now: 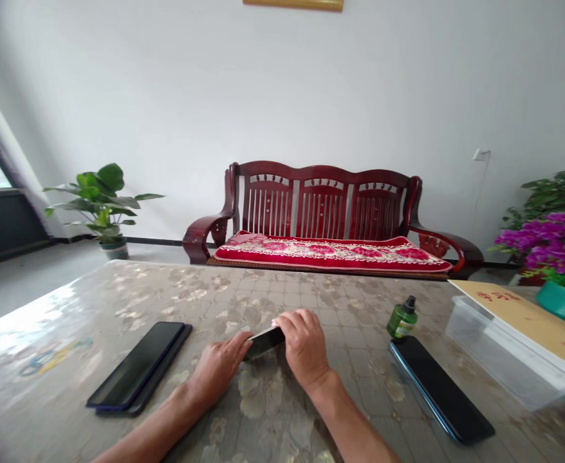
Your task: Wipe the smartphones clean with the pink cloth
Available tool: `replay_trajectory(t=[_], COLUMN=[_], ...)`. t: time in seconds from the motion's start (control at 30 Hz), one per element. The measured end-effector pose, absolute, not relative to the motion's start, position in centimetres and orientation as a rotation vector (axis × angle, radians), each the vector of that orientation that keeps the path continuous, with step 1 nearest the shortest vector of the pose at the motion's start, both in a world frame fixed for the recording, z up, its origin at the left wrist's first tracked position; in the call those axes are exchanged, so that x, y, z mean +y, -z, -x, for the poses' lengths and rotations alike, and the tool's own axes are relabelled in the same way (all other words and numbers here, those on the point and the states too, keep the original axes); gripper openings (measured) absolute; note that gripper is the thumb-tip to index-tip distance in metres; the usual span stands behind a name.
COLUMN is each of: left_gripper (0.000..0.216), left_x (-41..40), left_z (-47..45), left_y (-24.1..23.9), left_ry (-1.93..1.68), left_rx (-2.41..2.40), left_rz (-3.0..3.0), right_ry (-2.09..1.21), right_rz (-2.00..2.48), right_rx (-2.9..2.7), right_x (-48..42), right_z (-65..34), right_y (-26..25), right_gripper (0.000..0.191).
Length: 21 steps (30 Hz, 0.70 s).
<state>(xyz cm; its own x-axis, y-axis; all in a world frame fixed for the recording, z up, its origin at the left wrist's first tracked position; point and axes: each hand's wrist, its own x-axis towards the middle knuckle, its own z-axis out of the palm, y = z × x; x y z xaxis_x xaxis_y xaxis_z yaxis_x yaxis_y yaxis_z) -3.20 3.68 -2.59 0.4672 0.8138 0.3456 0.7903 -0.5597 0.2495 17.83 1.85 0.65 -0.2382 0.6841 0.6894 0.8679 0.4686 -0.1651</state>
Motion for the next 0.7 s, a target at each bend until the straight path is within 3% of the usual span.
replay_trajectory(t=[0.17,0.47,0.7], left_gripper=[0.023,0.024,0.026], left_x=[3.6,4.1,4.0], left_z=[3.1,3.1,3.0], left_y=[2.4,2.2,2.2], left_ry=[-0.714,-0.622,-0.609], left_rx=[1.398,1.480,1.459], left_rz=[-2.633,-2.587,-2.603], right_ry=[0.350,0.380,0.374], right_rz=[1.162,1.363,1.198], right_rx=[-2.086,-1.928,-2.039], right_x=[1.3,2.4,1.8], right_z=[-15.9,-19.7,-16.8], right_y=[-0.5,-0.6,-0.4], right_gripper=[0.022,0.020,0.022])
